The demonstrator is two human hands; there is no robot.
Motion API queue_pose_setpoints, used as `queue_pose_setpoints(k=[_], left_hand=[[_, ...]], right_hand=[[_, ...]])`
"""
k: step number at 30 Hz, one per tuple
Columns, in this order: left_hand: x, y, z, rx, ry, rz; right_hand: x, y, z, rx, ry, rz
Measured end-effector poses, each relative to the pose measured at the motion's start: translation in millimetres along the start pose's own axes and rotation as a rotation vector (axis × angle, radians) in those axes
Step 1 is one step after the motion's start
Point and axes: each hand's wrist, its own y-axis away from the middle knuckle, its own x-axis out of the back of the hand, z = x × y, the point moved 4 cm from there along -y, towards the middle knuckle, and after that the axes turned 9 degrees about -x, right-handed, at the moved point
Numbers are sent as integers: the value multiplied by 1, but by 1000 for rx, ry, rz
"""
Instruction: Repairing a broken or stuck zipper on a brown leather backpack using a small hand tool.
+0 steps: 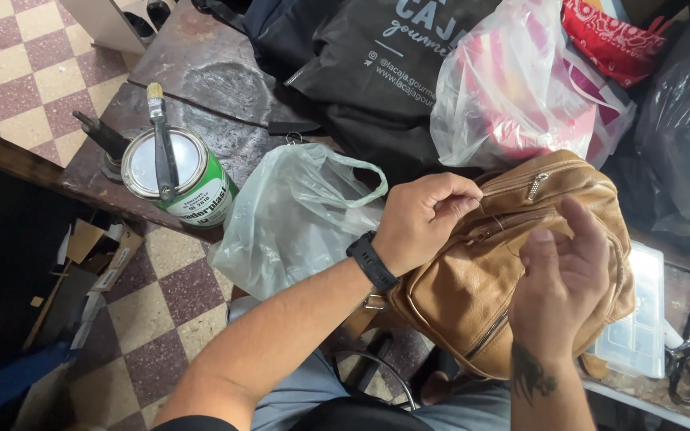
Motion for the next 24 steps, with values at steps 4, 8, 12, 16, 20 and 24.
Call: queue_pose_setpoints(k=[4, 8, 12, 16, 20, 24], left_hand=[[0, -2, 3, -20, -23, 17], [-4, -4, 1, -51, -33, 83], [1, -4, -1, -94, -90, 98], [7, -4, -37, -166, -296, 133], [9, -8, -40, -114, -283, 124], [3, -18, -30, 245, 466, 139]], right_hand=[[-20, -9, -30, -196, 212, -69], [-31, -14, -18, -129, -19, -116], [-23, -16, -10, -120, 262, -107], [-6, -17, 24, -106, 119, 12], [-26, -8, 12, -137, -93, 20], [-41, -19, 26, -318, -626, -99]])
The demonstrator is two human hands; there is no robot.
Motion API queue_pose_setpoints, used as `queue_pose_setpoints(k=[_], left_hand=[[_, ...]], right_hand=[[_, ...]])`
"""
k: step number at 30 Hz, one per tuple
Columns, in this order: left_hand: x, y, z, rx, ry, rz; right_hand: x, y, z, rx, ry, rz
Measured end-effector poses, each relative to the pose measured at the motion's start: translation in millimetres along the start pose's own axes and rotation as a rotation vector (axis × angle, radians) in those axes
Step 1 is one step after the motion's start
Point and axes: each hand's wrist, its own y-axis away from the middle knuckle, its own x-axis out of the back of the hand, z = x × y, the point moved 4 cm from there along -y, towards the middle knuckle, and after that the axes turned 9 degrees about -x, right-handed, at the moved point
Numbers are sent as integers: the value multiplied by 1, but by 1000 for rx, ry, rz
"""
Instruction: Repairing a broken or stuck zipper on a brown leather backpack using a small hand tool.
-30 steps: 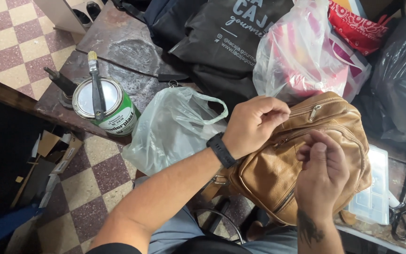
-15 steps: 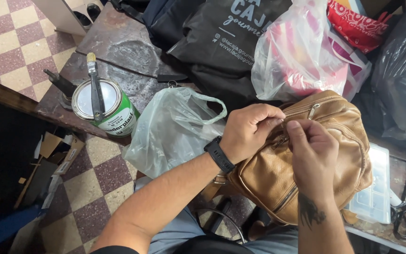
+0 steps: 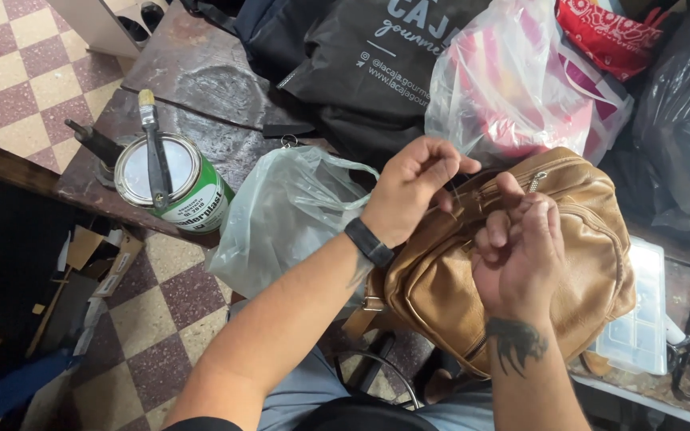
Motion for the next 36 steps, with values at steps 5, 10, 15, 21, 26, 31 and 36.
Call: queue_pose_setpoints(k=[5, 10, 15, 21, 26, 31, 36], left_hand=[[-15, -16, -26, 195, 521, -96], [-24, -37, -25, 153, 360, -161], [-27, -49, -26, 109, 326, -177], [-19, -53, -4, -13, 154, -317], [-17, -52, 40, -111, -205, -594], [-46, -49, 50, -356, -755, -840], [-52, -46, 40, -263, -823, -758]], right_hand=[[7, -21, 13, -75, -82, 40], [12, -27, 13, -8, -53, 45], [14, -25, 12, -38, -29, 51], [13, -23, 11, -64, -22, 57], [10, -12, -5, -53, 12, 45], [9, -18, -37, 11, 340, 94], [-11, -5, -61, 112, 710, 92]])
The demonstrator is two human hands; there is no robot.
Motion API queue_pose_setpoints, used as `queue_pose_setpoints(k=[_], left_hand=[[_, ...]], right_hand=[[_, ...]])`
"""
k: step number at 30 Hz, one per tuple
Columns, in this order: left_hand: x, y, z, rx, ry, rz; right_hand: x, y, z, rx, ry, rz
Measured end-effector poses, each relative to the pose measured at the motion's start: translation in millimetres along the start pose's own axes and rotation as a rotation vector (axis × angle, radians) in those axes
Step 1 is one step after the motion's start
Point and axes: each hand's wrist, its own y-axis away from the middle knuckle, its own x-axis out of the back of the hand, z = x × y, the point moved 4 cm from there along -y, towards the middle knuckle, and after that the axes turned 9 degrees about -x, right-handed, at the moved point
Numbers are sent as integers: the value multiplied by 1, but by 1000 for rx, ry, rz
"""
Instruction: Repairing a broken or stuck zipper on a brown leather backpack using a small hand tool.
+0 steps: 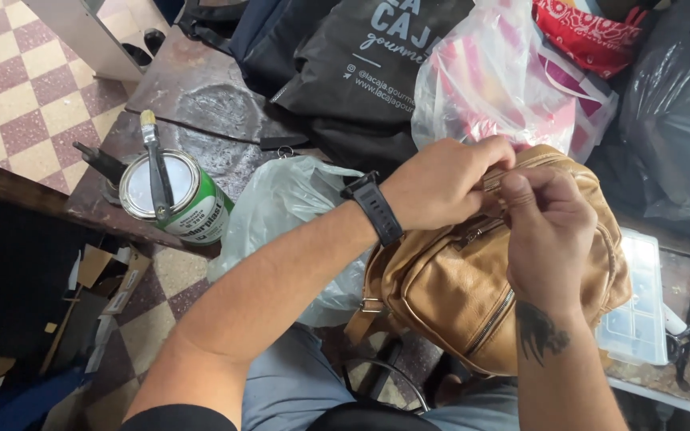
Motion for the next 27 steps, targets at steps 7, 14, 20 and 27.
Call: queue_pose_setpoints(k=[7, 14, 20, 27], left_hand=[[4, -1, -9, 152, -1, 169], [10, 10, -16, 215, 752, 119], [3, 25, -34, 105, 953, 81], [1, 17, -20, 4, 324, 214]], right_hand=[[-3, 6, -10, -192, 147, -164], [11, -17, 30, -305, -91, -161], [-7, -15, 11, -87, -144, -240], [-15, -14, -1, -95, 70, -224]])
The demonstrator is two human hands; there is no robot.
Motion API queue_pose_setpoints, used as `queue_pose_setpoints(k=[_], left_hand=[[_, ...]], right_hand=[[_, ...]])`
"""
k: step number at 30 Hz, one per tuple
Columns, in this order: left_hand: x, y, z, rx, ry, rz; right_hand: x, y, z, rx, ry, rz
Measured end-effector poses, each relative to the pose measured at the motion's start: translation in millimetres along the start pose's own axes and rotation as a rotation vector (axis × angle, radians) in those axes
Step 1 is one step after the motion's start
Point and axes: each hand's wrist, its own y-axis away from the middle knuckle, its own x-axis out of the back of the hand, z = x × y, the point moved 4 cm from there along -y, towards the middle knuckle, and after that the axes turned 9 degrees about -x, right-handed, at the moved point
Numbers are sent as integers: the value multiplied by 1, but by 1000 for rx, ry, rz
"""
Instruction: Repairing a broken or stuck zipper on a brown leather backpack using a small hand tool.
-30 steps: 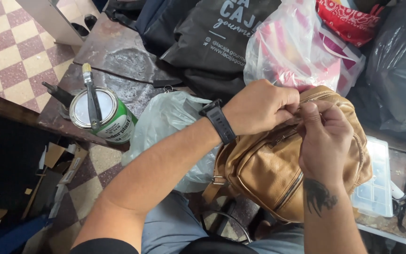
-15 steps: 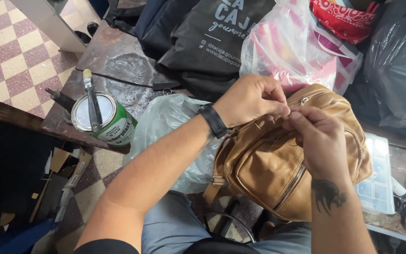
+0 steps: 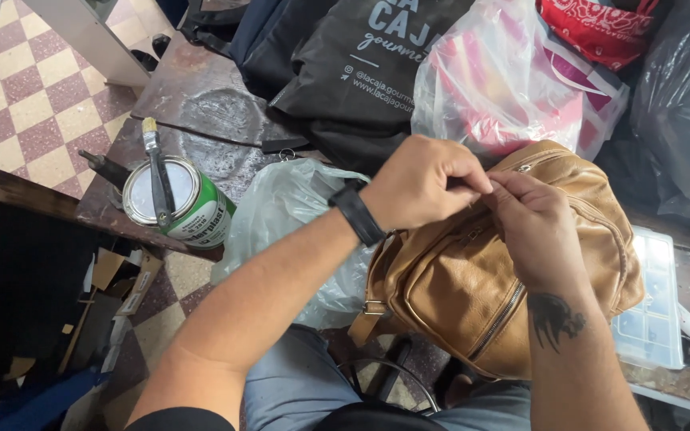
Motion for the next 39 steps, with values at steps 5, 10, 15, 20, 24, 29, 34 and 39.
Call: queue_pose_setpoints(k=[5, 10, 15, 20, 24, 29, 34, 39], left_hand=[[-27, 10, -18, -280, -668, 192], [-36, 13, -8, -414, -802, 266], [-5, 2, 8, -497, -731, -84], [16, 7, 19, -577, -853, -202], [24, 25, -10, -345, -813, -98], [26, 17, -8, -99, -758, -31], [0, 14, -9, 456, 940, 87], [-13, 3, -6, 468, 970, 199]], right_hand=[[4, -2, 11, -3, 92, 54], [1, 13, -10, 5, 215, 72], [19, 11, 6, 37, 268, 112], [33, 28, 13, 64, 364, 108], [63, 30, 57, 23, 435, 231], [60, 25, 46, -1, 276, 132], [33, 1, 31, -224, -966, -236], [22, -16, 40, -250, -1049, -326]])
